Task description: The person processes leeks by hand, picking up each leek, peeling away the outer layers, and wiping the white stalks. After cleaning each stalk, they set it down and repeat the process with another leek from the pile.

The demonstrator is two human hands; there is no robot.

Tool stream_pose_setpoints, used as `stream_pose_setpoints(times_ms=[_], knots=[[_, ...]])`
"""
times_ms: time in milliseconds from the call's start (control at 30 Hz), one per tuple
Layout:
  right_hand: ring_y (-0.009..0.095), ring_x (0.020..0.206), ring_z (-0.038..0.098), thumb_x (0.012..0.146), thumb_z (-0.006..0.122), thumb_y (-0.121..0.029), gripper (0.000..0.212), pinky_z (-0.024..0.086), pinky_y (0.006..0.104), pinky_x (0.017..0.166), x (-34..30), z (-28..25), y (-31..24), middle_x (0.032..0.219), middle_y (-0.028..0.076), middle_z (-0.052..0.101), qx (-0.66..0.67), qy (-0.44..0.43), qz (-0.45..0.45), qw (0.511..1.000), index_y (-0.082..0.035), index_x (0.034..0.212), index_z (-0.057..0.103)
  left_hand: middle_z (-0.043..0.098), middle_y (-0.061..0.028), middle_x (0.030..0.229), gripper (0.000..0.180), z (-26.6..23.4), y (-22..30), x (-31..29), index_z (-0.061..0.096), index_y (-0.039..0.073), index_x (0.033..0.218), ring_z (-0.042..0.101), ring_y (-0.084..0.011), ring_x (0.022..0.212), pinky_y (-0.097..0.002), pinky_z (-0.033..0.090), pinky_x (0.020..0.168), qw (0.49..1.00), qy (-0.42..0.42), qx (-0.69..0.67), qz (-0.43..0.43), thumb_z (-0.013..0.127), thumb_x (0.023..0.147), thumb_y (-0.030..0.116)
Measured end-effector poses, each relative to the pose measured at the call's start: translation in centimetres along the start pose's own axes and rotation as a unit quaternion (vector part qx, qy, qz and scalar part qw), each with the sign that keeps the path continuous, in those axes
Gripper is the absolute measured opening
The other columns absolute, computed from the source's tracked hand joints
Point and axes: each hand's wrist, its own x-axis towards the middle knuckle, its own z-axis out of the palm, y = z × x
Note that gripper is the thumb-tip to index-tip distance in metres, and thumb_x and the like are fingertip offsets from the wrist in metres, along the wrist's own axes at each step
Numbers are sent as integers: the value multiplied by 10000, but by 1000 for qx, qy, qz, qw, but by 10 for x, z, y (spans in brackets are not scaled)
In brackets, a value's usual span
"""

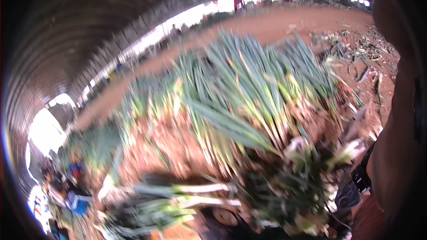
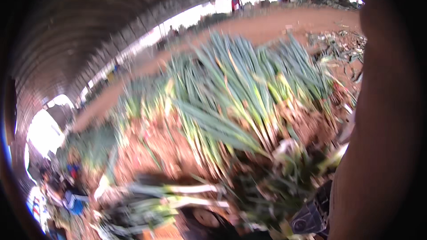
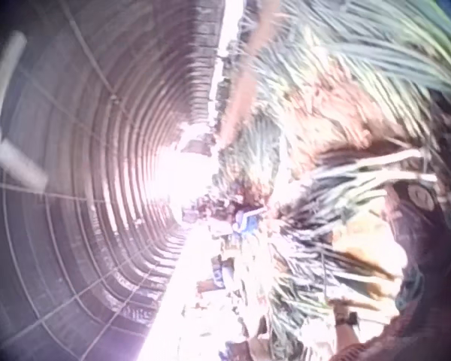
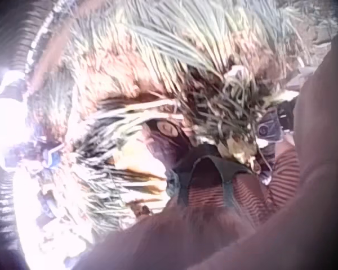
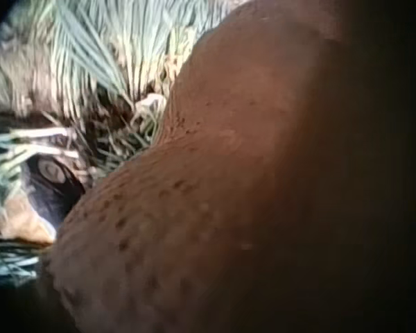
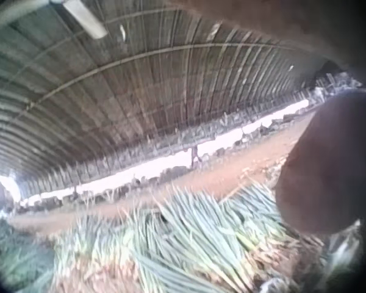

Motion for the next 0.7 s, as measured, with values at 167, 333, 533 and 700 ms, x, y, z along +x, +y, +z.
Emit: stream_pose_setpoints(times_ms=[167, 333, 533, 700], knots=[[192, 1075, 565, 809, 683, -356, 707, 449, 311, 833, -6, 3, 39, 1381, 147, 493, 42, -19, -9, 999, -19, 1379, 434, 625, -175, 722, 174, 21, -32, -37, 613, 17, 809, 603, -348, 649, -462, 512, 639, 999, -24, -20, -40, 490, 894, 108], [207, 1129, 545, 838, 648, -390, 682, 434, 328, 879, 13, 62, 60, 1393, 143, 485, 42, -106, -43, 993, -21, 1374, 446, 619, -165, 726, 160, 34, -84, -5, 607, 19, 811, 600, -338, 649, -460, 513, 645, 996, 8, -64, -61, 498, 892, 103], [224, 1193, 521, 874, 608, -431, 658, 415, 349, 935, 21, 96, 66, 1408, 138, 476, 78, -162, -69, 981, -24, 1370, 459, 613, -153, 731, 143, 31, -107, -17, 600, 20, 813, 596, -327, 649, -456, 514, 653, 992, 32, -85, -92, 506, 890, 97], [239, 1246, 501, 903, 574, -465, 645, 400, 367, 981, -15, 109, 102, 1421, 135, 469, 40, -224, 58, 972, -26, 1365, 471, 607, -143, 735, 130, -9, -139, -29, 595, 22, 815, 592, -317, 649, -453, 516, 659, 983, 76, -103, -134, 513, 888, 92]])
